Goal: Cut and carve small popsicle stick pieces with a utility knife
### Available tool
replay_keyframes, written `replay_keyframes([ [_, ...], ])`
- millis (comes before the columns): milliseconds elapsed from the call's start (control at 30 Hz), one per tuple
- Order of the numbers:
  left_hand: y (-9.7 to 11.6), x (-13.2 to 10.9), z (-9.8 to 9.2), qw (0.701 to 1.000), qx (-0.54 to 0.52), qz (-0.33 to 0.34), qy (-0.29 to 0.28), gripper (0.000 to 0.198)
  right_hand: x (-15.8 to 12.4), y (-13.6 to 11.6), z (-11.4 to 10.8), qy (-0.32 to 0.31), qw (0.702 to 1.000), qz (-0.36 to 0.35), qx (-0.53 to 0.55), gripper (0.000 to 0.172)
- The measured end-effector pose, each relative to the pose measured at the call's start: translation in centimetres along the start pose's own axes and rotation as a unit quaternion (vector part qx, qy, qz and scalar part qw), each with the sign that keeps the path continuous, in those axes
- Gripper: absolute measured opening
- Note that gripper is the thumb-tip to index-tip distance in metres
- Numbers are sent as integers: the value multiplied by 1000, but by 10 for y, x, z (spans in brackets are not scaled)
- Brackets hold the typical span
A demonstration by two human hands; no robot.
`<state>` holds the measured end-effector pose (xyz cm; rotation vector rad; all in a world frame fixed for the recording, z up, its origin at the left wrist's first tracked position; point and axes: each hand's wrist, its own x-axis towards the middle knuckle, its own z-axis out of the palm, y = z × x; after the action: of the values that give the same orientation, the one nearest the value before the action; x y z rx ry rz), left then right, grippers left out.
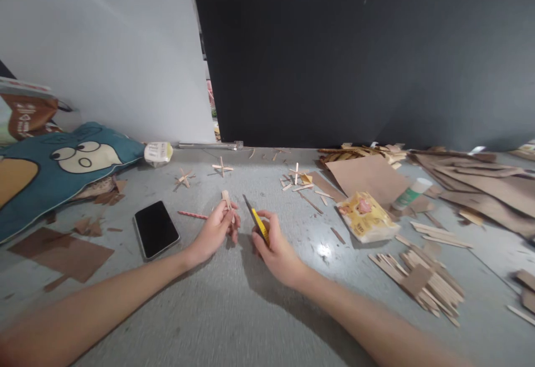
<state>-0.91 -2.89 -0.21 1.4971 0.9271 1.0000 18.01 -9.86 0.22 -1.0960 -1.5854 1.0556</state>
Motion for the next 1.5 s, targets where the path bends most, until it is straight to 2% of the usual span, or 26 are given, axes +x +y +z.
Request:
replay_keyframes([
  [167,6,-5,1,999,37,-5,10,25,-25,-4,-16,53,993,83,-71,53],
  [267,9,-7,2,999,54,-3,3,24,-32,-6,-18,62,989,99,-91,55],
  [400,6,-7,2,1000,29,-11,-5,18,-32,-5,-10,56,987,71,-131,49],
  [567,0,-7,2,999,27,-25,-5,23,-33,5,-4,22,993,-24,-115,49],
  [667,3,-8,2,999,39,-22,-12,23,-34,10,-5,-19,999,-5,-32,52],
  [767,6,-9,3,999,51,-16,-10,22,-34,7,-6,-20,999,31,-3,58],
  [867,6,-10,3,999,50,-18,-7,23,-35,0,-9,-4,996,35,-78,60],
  [1000,7,-11,4,999,46,-14,-15,24,-37,-3,-10,4,986,-30,-166,59],
  [1167,10,-12,4,999,35,-16,-25,26,-37,1,-10,-19,977,-57,-202,57],
  [1500,10,-13,5,999,32,-10,-21,27,-35,-5,-9,-30,971,-49,-231,56],
])
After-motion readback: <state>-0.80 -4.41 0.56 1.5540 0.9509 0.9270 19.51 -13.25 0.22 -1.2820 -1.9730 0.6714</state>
